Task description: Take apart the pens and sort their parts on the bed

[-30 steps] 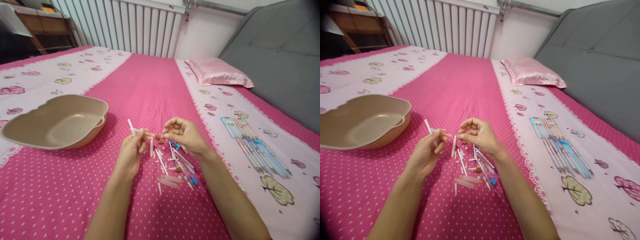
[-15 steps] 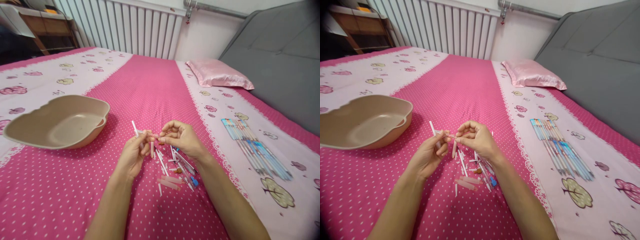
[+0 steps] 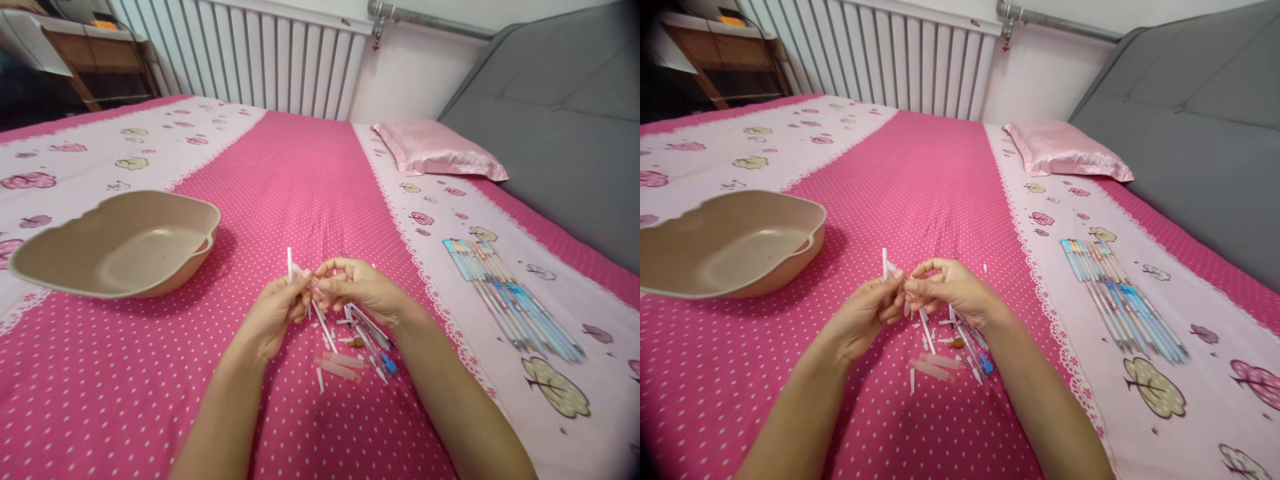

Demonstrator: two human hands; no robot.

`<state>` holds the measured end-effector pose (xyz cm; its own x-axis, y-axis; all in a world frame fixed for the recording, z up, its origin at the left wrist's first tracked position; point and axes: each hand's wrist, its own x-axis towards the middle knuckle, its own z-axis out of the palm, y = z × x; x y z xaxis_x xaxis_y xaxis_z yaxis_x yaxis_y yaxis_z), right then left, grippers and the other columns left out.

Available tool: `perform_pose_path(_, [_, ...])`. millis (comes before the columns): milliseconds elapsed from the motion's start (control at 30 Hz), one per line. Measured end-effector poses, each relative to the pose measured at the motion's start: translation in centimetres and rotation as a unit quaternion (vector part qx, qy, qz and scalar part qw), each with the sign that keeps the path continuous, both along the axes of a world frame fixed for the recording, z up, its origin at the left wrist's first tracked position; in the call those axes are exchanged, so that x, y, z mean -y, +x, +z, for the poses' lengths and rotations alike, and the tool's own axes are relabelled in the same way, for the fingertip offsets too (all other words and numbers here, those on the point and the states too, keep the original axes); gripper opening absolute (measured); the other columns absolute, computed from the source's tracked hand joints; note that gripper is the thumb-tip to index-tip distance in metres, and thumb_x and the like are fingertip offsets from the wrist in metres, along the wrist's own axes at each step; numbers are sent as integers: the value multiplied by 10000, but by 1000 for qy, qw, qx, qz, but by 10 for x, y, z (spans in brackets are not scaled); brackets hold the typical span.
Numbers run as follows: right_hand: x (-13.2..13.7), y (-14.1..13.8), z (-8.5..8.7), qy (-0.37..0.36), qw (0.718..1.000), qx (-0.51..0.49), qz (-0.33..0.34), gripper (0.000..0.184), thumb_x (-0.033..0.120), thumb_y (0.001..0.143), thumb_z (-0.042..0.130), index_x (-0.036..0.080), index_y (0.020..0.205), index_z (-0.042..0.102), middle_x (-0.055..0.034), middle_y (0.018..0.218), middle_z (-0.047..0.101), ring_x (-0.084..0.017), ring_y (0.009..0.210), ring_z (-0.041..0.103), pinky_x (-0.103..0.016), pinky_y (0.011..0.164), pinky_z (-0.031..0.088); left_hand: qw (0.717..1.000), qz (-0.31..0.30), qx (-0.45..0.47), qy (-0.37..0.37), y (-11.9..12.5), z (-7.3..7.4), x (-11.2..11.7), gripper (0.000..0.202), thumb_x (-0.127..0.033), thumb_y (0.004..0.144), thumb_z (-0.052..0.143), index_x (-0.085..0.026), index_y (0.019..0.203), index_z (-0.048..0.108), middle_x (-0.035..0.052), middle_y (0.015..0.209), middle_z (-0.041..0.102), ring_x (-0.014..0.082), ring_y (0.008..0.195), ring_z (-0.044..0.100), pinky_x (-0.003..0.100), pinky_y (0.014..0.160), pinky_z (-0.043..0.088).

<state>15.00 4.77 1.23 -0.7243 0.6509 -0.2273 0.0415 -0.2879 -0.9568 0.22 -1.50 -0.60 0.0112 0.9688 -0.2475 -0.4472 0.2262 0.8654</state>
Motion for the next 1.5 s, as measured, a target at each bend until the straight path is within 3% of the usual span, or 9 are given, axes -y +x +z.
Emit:
perform_pose_path(167, [-2, -3, -5, -55, 998, -21, 10, 284, 209, 690, 716, 133, 906, 548, -19, 685, 673, -80, 598, 634, -132, 500, 475, 999, -13, -46, 20, 3, -2, 1, 308, -407, 766, 598, -131, 633, 559, -7, 542, 507, 49, 447, 374, 185, 430, 237])
perform_pose_path(367, [-15, 0, -8, -130, 978, -89, -140, 132, 186, 772, 629, 134, 892, 611, -29, 781, 676, -78, 677, 645, -140, 602, 527, 998, -9, -57, 14, 4, 2, 3, 356, -441, 858, 408, -150, 768, 593, -17, 559, 480, 63, 416, 325, 213, 470, 303])
perform_pose_path(533, [-20, -1, -16, -153, 959, -131, -201, 78, 148, 787, 603, 147, 859, 631, -26, 820, 686, -87, 727, 651, -156, 647, 538, 992, -92, -81, 16, 6, 0, 5, 285, -340, 880, 380, -146, 785, 567, -6, 623, 481, 63, 444, 323, 212, 477, 290])
perform_pose_path(633, [-18, -3, -17, -151, 958, -133, -204, 82, 143, 770, 619, 144, 850, 636, -30, 818, 694, -92, 716, 648, -158, 622, 537, 987, -126, -102, 20, 7, -3, 6, 291, -360, 886, 369, -145, 804, 548, -8, 629, 473, 61, 455, 307, 205, 475, 268])
perform_pose_path(867, [-14, -5, -12, -130, 963, -128, -201, 124, 166, 738, 655, 142, 857, 630, -30, 805, 695, -98, 701, 641, -171, 611, 526, 983, -141, -117, 19, 5, -3, 8, 285, -361, 891, 365, -139, 828, 531, -13, 641, 467, 58, 471, 297, 204, 479, 246])
perform_pose_path(1233, [-8, -6, -14, -30, 990, -75, -114, 260, 246, 677, 722, 168, 907, 628, -34, 847, 689, -108, 753, 637, -213, 692, 501, 989, -118, -88, -23, 7, 0, 5, 236, -289, 816, 379, -134, 831, 556, -25, 626, 389, 88, 513, 289, 242, 542, 268])
perform_pose_path(1500, [-7, -6, -11, 7, 990, -81, -116, 226, 249, 684, 712, 172, 875, 620, -23, 797, 688, -120, 724, 639, -242, 671, 502, 989, -89, -121, -1, 6, -5, 4, 260, -172, 738, 390, -126, 850, 620, -15, 605, 375, 118, 568, 324, 264, 594, 282])
